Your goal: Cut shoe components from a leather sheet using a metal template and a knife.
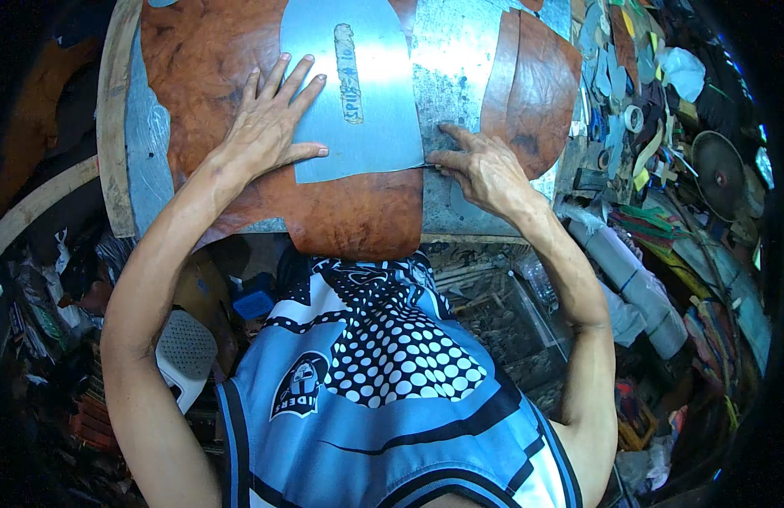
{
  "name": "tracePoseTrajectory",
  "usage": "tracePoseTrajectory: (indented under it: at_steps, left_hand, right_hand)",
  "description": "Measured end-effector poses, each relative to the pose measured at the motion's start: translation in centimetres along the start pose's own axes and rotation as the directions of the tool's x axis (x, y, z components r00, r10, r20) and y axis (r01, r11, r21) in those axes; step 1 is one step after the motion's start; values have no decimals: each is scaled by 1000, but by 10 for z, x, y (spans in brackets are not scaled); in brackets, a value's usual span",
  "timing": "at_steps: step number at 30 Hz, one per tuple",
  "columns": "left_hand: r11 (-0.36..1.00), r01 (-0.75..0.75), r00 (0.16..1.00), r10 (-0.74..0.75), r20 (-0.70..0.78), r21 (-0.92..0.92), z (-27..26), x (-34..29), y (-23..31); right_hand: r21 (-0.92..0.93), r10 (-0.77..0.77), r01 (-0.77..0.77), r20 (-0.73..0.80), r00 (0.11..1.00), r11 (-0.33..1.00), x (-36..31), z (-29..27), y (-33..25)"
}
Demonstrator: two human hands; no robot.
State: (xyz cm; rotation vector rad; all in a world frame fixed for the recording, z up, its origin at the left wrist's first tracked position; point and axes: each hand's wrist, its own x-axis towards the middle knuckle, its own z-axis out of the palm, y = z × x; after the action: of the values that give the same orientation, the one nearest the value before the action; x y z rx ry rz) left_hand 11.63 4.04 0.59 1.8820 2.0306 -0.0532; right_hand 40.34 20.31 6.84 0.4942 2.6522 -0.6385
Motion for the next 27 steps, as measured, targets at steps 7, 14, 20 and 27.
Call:
tracePoseTrajectory:
  at_steps: [7,14,20,27]
  left_hand:
    - [1000,19,999,-18,34,-17,-5,1,3]
    - [998,21,1000,-20,22,-51,-7,6,2]
    - [1000,26,991,-27,132,12,-39,14,16]
    - [994,41,993,-30,114,-102,-44,47,23]
  right_hand:
    - [9,-22,21,69,997,1000,6,-11,11]
    - [-15,-67,69,122,990,998,17,-17,32]
    - [-63,-292,299,100,951,952,23,-25,57]
    - [141,-60,117,-359,932,983,105,-84,25]
